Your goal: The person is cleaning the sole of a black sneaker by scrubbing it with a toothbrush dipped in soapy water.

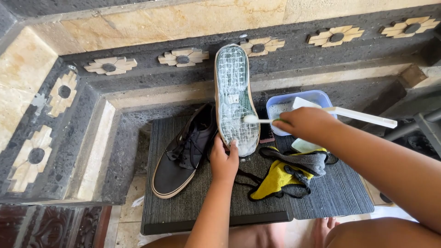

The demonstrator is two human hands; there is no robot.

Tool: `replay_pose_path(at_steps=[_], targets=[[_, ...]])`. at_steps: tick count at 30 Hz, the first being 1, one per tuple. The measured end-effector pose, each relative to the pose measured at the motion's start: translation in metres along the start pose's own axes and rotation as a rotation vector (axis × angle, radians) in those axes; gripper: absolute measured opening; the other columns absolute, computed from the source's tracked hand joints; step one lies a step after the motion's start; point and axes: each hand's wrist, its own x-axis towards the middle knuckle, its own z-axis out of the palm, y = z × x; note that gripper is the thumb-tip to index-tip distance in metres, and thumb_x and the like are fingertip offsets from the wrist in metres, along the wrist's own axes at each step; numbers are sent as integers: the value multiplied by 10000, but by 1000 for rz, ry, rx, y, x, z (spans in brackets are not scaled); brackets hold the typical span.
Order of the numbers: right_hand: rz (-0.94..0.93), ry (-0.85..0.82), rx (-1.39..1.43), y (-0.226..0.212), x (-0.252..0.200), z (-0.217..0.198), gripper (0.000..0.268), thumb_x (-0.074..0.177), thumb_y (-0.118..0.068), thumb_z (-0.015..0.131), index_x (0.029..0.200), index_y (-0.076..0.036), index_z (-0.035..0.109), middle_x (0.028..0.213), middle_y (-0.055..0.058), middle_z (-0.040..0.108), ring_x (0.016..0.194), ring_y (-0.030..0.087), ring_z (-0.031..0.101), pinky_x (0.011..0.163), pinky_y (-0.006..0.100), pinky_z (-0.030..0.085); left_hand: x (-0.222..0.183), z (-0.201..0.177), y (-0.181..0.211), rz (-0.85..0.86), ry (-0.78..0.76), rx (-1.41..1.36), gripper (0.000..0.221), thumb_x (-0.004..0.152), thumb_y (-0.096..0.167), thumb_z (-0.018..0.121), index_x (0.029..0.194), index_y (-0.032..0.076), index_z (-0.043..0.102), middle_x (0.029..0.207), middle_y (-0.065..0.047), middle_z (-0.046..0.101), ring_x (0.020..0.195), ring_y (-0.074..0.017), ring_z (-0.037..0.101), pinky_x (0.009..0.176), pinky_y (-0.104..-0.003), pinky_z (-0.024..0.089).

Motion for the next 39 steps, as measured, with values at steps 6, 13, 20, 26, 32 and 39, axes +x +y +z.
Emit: replay_pose_path(at_steps=[6, 13, 20, 26, 32, 39], targets=[[-3, 9, -73, -7, -7, -12, 557, 991, -587, 367, 1164, -213, 742, 961, 121, 784, 1013, 324, 745, 938, 461, 561, 1, -2, 6, -14, -16, -6, 546, 967, 280, 580, 1423, 0, 470, 1137, -290, 646, 1046, -437, 664, 846, -518, 565], [-86, -27, 1, -3, 13, -13, 525, 980, -529, 425, 1143, -159, 761, 993, 170, 784, 1034, 379, 732, 952, 501, 550, 0, -2, 7, -24, -16, 2, 551, 974, 285, 573, 1431, -4, 467, 1151, -293, 643, 1055, -443, 660, 854, -511, 567], [-50, -31, 165, -15, 8, -27, 585, 993, -539, 400, 1188, -118, 756, 1105, 178, 778, 1144, 382, 692, 1042, 522, 501, 1, -1, 1, -26, -7, 0, 556, 962, 298, 589, 1421, 5, 479, 1130, -280, 653, 1041, -426, 669, 843, -494, 574], [8, 62, 255, -18, 12, -34, 527, 1020, -507, 429, 1196, -139, 764, 1082, 156, 781, 1127, 358, 700, 1033, 519, 501, 2, -1, -2, -22, -15, -16, 554, 967, 316, 583, 1418, 11, 485, 1120, -270, 659, 1032, -414, 674, 837, -477, 582], [-23, -58, 197, -4, 30, -41, 627, 968, -598, 458, 1224, -109, 756, 1183, 170, 767, 1213, 384, 655, 1101, 540, 452, 2, -2, 2, -1, 1, -17, 546, 957, 300, 606, 1401, 4, 493, 1099, -277, 660, 1007, -414, 682, 814, -479, 589], [-74, -150, 142, -32, 20, -51, 610, 980, -553, 462, 1269, -84, 722, 1254, 192, 733, 1255, 409, 623, 1125, 572, 428, 5, -1, -4, -10, -9, -19, 560, 957, 315, 610, 1408, 5, 487, 1114, -271, 655, 1033, -413, 670, 835, -470, 581]])
